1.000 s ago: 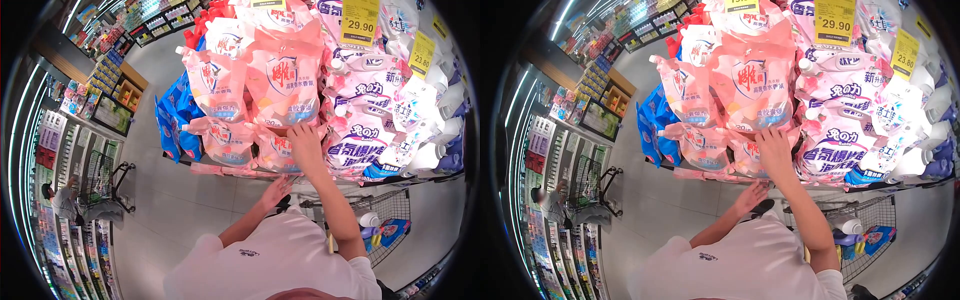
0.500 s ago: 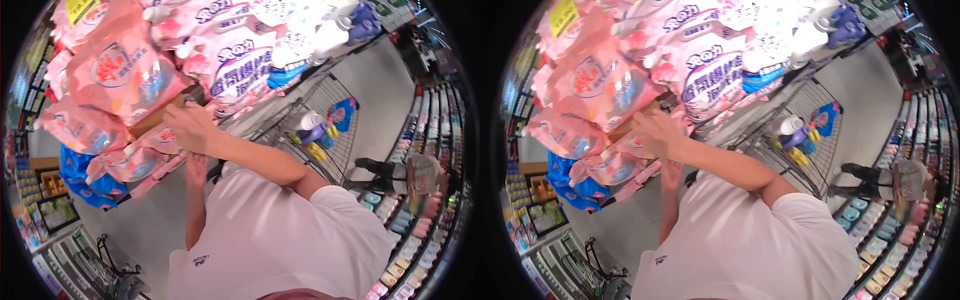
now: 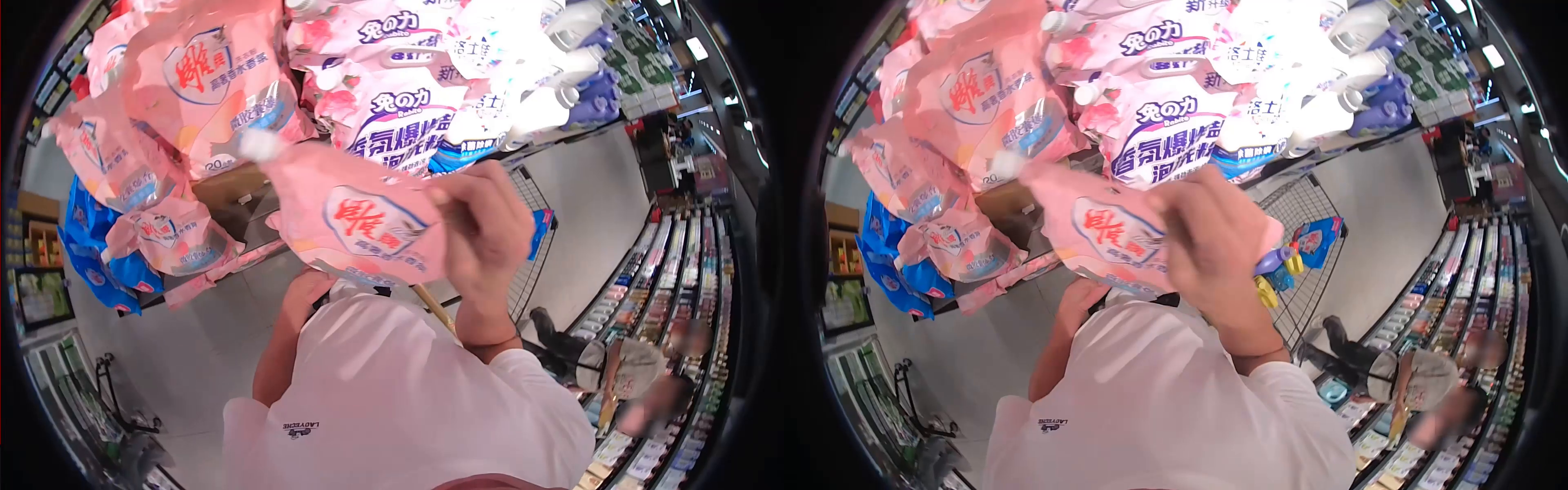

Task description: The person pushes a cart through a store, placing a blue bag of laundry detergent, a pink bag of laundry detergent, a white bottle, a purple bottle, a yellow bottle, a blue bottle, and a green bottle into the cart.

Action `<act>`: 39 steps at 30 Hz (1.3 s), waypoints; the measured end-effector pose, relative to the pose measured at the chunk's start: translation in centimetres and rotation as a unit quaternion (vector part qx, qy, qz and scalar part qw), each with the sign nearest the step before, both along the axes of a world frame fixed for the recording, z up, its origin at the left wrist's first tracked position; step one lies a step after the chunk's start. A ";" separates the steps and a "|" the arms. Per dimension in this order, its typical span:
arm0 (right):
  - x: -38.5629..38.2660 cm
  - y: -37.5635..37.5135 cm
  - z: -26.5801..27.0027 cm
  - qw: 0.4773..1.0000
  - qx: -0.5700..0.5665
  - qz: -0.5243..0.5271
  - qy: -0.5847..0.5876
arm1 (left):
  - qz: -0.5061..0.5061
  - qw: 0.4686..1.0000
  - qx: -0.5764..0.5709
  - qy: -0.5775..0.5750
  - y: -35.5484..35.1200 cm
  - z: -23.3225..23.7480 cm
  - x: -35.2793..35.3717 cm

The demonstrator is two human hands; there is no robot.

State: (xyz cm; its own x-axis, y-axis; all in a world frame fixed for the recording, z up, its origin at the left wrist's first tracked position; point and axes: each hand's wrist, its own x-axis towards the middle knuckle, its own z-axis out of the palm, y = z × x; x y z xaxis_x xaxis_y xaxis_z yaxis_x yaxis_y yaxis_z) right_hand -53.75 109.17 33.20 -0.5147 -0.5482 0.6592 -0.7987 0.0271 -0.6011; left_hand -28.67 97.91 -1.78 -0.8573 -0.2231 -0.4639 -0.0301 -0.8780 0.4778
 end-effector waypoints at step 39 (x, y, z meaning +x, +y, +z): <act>-12.2 19.6 -7.9 0.946 -0.044 -0.276 -0.162 | 0.200 0.683 -0.691 0.125 6.8 14.0 -14.1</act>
